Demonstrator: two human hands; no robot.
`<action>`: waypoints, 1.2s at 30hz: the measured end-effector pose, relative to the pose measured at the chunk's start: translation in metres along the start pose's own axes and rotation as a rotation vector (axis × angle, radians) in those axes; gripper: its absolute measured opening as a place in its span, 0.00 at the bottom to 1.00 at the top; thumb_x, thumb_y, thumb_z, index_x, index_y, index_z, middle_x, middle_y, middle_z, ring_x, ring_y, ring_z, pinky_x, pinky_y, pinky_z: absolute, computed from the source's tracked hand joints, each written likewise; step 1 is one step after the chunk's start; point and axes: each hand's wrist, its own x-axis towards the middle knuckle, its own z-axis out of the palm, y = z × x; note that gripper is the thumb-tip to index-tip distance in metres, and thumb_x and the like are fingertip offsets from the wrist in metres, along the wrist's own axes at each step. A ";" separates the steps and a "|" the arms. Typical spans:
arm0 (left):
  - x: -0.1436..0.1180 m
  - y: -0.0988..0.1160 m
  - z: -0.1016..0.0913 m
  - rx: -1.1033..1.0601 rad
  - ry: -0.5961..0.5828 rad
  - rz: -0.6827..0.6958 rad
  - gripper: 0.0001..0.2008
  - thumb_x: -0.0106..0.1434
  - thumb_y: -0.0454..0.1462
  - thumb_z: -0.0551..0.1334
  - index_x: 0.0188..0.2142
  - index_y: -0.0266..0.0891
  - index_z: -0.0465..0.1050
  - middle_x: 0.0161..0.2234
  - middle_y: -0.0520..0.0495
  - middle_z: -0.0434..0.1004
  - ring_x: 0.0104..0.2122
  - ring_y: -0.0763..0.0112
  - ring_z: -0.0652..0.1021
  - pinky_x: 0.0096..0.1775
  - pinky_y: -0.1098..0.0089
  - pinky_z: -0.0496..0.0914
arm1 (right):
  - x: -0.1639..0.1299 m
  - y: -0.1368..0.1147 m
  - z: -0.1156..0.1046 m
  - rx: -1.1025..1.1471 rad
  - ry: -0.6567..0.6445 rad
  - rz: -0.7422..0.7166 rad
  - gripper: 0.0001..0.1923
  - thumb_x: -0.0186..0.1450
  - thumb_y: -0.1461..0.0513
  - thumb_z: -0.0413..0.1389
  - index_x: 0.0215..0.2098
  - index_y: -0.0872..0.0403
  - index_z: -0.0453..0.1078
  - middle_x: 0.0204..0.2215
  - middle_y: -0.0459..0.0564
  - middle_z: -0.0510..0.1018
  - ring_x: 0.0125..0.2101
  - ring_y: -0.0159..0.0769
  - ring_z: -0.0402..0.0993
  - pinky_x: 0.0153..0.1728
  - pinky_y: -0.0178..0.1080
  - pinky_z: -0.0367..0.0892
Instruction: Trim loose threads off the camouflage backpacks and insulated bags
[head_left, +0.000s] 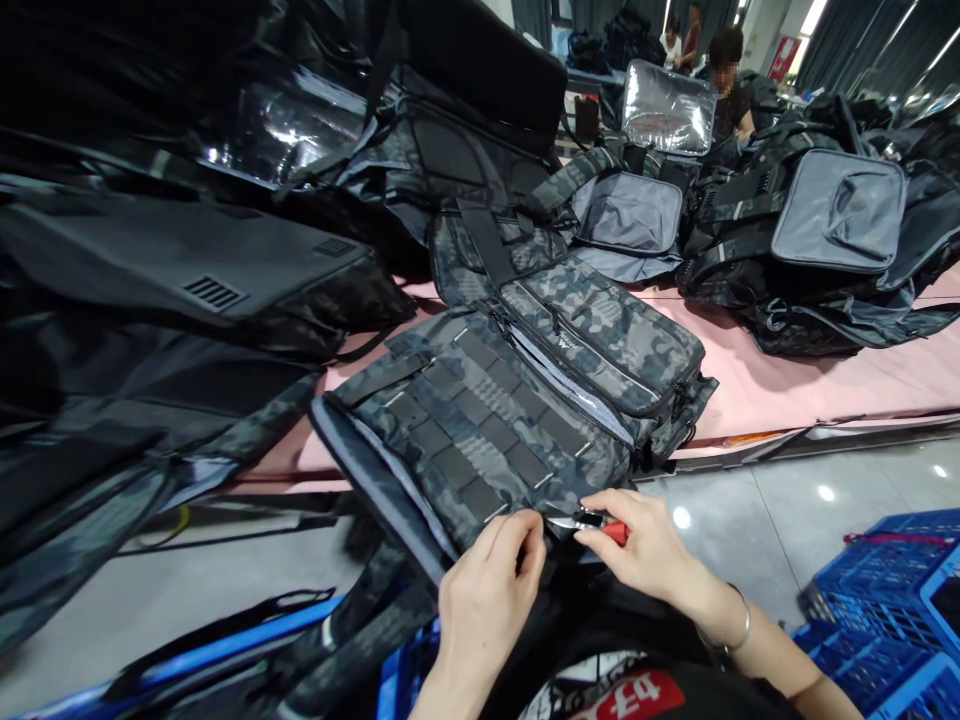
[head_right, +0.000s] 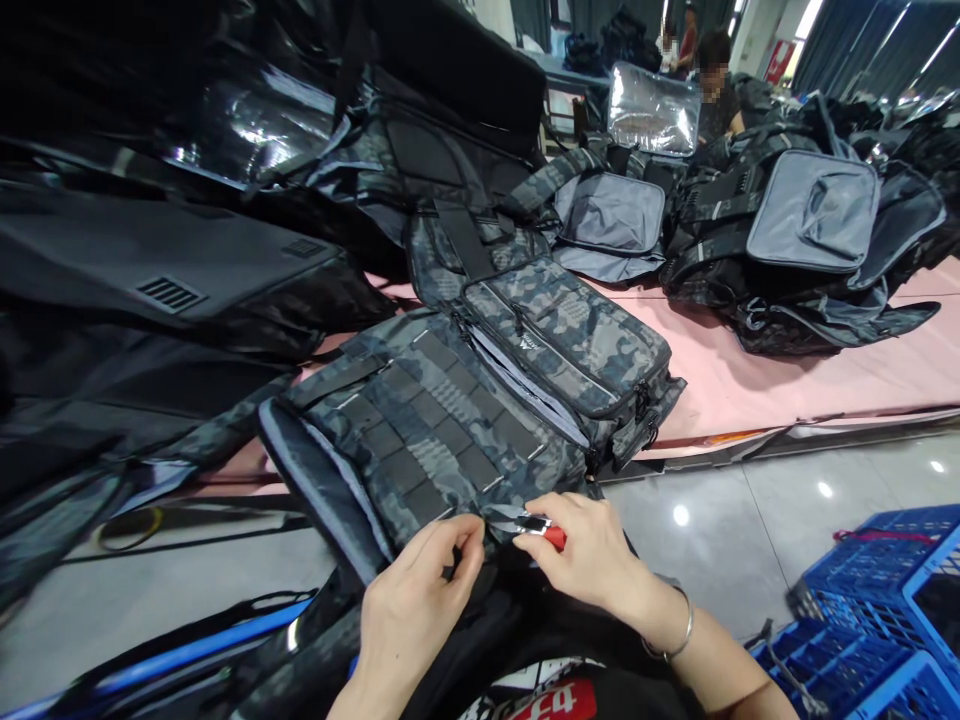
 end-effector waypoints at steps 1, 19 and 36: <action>0.000 0.000 0.000 -0.001 0.009 0.000 0.06 0.62 0.31 0.53 0.32 0.40 0.68 0.26 0.54 0.76 0.25 0.79 0.75 0.28 0.79 0.65 | 0.001 -0.001 -0.003 -0.037 -0.025 -0.013 0.10 0.63 0.56 0.55 0.39 0.52 0.71 0.34 0.48 0.79 0.34 0.35 0.75 0.36 0.35 0.65; 0.003 -0.008 0.001 -0.201 0.097 -0.283 0.05 0.63 0.37 0.55 0.35 0.40 0.67 0.28 0.52 0.74 0.26 0.75 0.75 0.31 0.76 0.69 | 0.014 -0.011 -0.019 -0.018 -0.048 -0.053 0.09 0.64 0.57 0.53 0.38 0.52 0.70 0.32 0.46 0.79 0.31 0.31 0.75 0.34 0.31 0.64; 0.081 -0.023 0.040 0.139 -0.319 0.032 0.22 0.62 0.39 0.55 0.55 0.31 0.63 0.57 0.34 0.65 0.55 0.53 0.67 0.52 0.53 0.66 | 0.071 0.032 -0.035 0.108 0.224 0.107 0.09 0.61 0.56 0.54 0.34 0.52 0.71 0.28 0.44 0.77 0.28 0.33 0.73 0.32 0.33 0.64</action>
